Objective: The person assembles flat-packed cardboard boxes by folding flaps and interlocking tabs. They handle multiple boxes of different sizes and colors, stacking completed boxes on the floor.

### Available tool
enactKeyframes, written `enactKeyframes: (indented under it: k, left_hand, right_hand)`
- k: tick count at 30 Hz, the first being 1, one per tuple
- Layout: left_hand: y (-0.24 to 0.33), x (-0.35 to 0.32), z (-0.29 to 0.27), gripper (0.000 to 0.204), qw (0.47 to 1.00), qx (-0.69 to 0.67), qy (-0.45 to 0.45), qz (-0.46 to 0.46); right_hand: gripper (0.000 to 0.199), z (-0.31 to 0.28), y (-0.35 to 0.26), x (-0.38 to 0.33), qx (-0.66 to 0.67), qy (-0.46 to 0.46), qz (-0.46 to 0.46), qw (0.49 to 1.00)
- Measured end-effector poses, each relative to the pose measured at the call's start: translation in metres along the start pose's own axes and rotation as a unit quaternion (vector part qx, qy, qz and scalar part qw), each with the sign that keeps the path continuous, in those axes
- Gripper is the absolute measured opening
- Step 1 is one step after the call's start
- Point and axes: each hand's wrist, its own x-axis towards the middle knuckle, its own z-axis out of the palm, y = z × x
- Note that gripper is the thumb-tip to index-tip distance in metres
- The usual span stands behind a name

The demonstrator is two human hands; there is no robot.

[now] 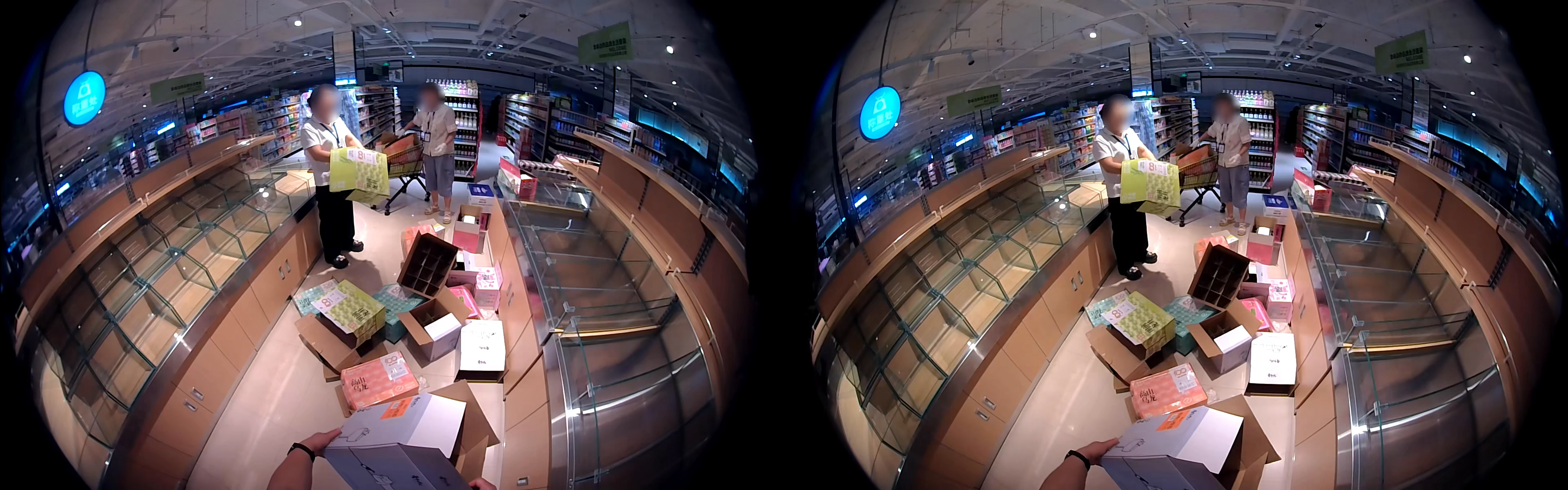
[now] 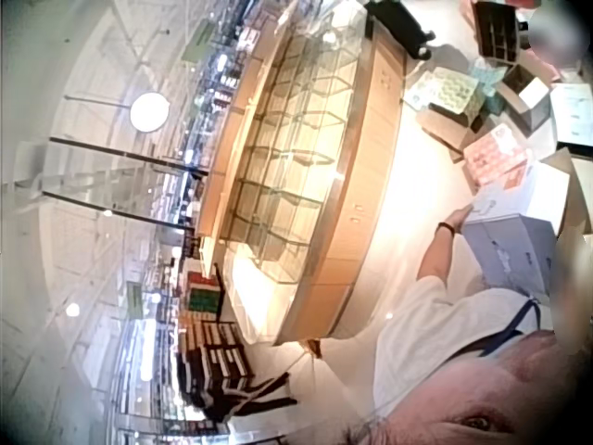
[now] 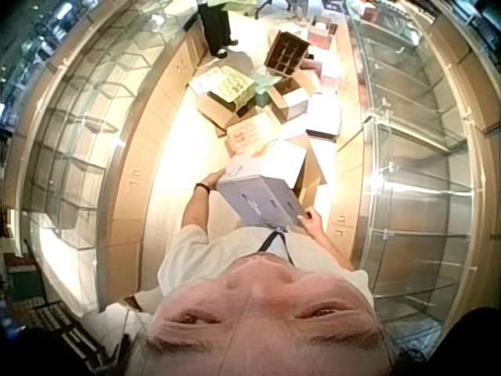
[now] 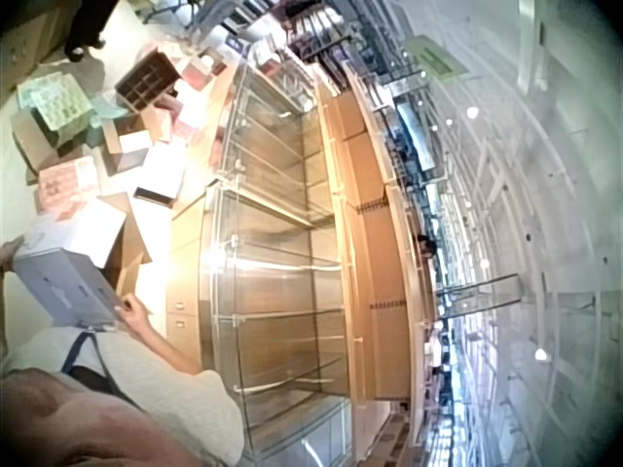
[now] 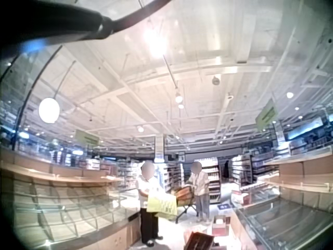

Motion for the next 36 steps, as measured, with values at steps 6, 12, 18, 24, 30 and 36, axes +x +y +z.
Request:
enactKeyframes:
  k: [6,12,18,24,30,36]
  left_hand:
    - [-0.01,0.022,-0.001,0.055,1.0,0.007,-0.023,-0.003]
    - [-0.004,0.058,-0.02,0.068,0.953,0.286,0.063,0.072]
    - [0.177,-0.024,0.011,0.068,0.781,0.06,0.434,0.445]
    - [0.296,-0.222,0.169,0.062,0.424,0.346,0.318,0.774]
    - [0.392,-0.34,0.144,0.056,0.064,0.222,0.501,0.834]
    - [0.358,-0.389,0.063,0.038,0.332,0.053,0.451,0.827]
  right_hand:
    - [0.021,-0.002,-0.004,-0.008,-0.003,0.009,0.001,1.0]
    - [0.022,0.0,0.012,-0.009,-0.017,0.021,-0.024,0.999]
    - [0.024,0.004,0.01,-0.011,-0.017,0.053,-0.003,0.998]
    - [0.025,-0.003,-0.023,-0.006,0.007,0.047,0.07,0.996]
    - [0.026,-0.011,0.006,-0.004,-0.019,0.09,0.032,0.995]
    - [0.022,-0.014,-0.009,-0.003,0.064,0.074,0.084,0.992]
